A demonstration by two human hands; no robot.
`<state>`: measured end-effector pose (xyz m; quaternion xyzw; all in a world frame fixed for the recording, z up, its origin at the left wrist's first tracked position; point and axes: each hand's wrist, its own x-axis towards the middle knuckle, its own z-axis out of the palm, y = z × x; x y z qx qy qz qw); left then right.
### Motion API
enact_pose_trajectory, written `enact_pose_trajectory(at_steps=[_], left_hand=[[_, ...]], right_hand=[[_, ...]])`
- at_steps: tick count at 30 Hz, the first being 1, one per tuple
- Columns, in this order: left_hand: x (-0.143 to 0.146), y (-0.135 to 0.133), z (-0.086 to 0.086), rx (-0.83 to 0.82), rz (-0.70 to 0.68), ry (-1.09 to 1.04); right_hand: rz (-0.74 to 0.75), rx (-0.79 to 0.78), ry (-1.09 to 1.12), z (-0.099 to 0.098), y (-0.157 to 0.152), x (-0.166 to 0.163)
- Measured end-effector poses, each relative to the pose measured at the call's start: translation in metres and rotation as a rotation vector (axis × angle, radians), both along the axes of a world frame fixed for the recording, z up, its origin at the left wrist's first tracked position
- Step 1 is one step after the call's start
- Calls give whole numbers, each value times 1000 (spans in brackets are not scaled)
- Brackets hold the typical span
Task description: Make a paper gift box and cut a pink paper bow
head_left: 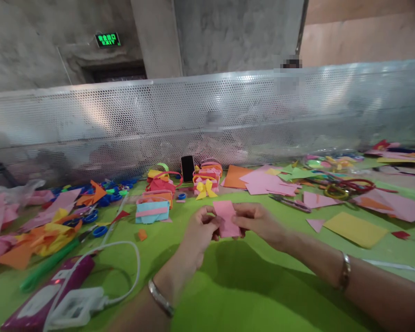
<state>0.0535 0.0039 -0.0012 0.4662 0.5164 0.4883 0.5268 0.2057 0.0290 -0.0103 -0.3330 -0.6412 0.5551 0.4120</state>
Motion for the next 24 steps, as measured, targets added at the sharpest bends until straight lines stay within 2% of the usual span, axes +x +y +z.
enact_pose_trajectory(at_steps=[3,6,10,12,14,20,24], left_hand=[[0,1,0,-44,7,-118],[0,1,3,-161,-6,-242],[0,-2,8,-329,-124,-297],[-1,-3,9,-308,-193,-282],[-1,-4,10,-266,-202,-275],[-1,-3,5,-265,-12,-208],[-2,-1,2,-182,7,-139]], right_hand=[[26,-43,18,-1,0,1],[7,-85,68,-2,1,2],[-33,-134,98,-4,4,3],[-45,-136,84,-5,6,4],[-43,-122,55,-6,7,5],[17,-197,79,-5,7,6],[-14,-206,98,-3,4,4]])
